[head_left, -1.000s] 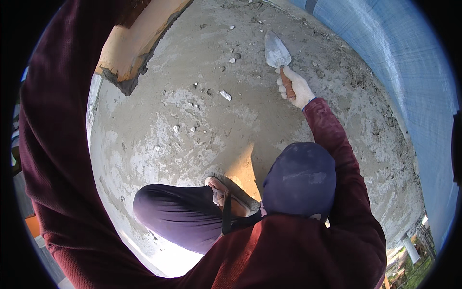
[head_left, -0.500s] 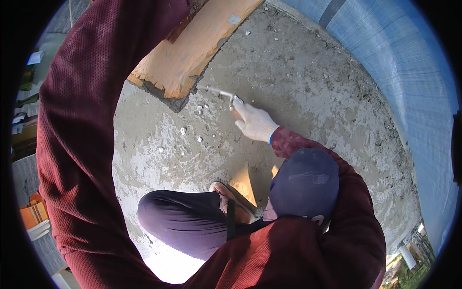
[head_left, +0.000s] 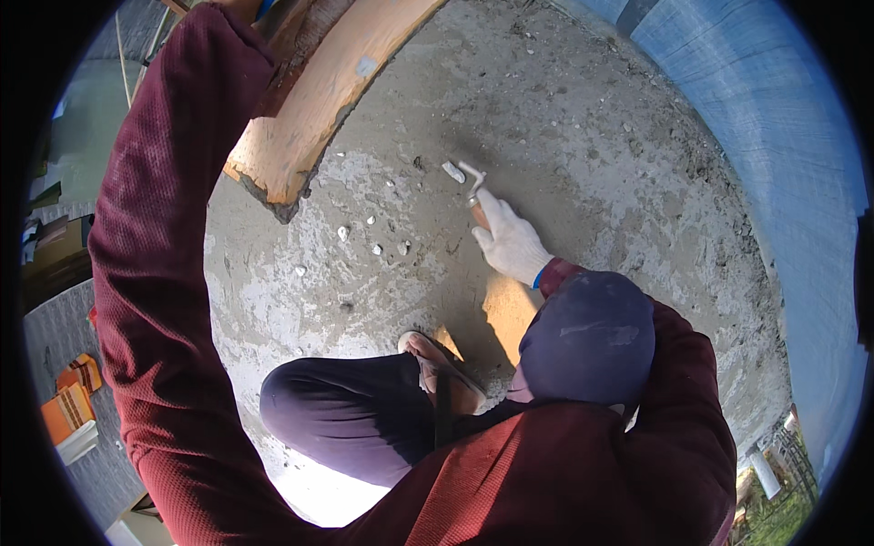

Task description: The person uses a wooden float and a trowel to smooth a freshly poured concrete surface. They repeatedly drag the float across the wet concrete to level it and use the trowel to fill small gaps and refine the surface.

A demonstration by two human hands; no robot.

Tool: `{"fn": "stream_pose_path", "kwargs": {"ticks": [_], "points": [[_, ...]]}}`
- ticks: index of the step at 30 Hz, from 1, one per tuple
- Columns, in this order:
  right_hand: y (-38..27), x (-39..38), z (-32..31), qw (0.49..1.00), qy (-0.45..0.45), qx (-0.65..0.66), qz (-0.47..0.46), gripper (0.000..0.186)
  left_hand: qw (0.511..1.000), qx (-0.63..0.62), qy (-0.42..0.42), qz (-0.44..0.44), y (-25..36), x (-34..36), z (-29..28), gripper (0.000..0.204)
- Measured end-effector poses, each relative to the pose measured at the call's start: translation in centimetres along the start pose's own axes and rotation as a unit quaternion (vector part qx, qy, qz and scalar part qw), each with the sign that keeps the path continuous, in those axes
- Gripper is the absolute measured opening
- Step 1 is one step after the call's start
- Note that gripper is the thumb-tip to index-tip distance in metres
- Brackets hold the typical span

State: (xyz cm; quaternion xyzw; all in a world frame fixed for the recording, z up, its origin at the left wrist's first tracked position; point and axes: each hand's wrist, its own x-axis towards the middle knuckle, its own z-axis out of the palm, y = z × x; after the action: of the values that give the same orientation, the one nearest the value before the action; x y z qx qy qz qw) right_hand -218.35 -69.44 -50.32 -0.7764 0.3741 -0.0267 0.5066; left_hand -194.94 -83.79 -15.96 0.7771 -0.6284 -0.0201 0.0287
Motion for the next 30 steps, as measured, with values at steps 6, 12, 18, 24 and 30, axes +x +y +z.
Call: {"fn": "stream_pose_path", "kwargs": {"ticks": [6, 12, 18, 24, 30], "points": [[2.1, -3.3, 4.9, 0.971, -0.143, -0.087, -0.172, 0.067, 0.997, -0.049, -0.009, 0.06, 1.4, 0.5, 0.6, 0.066], [4.2, -7.0, -2.2, 0.989, -0.067, 0.099, -0.089, 0.058, 0.881, -0.46, -0.078, -0.081, -3.7, -2.6, 12.6, 0.039], [8.9, -18.7, -10.7, 0.976, 0.138, 0.014, 0.169, 0.055, 0.897, -0.343, 0.012, -0.279, -6.6, -8.1, 26.9, 0.073], [8.2, -18.2, -11.4, 0.969, 0.238, -0.036, 0.062, 0.07, 0.888, -0.283, -0.064, -0.356, 4.0, -11.0, 34.8, 0.075], [14.5, -12.2, -14.8, 0.898, 0.336, -0.138, 0.248, 0.058, 0.893, -0.303, -0.061, -0.328, 0.1, -10.8, 34.4, 0.069]]}}
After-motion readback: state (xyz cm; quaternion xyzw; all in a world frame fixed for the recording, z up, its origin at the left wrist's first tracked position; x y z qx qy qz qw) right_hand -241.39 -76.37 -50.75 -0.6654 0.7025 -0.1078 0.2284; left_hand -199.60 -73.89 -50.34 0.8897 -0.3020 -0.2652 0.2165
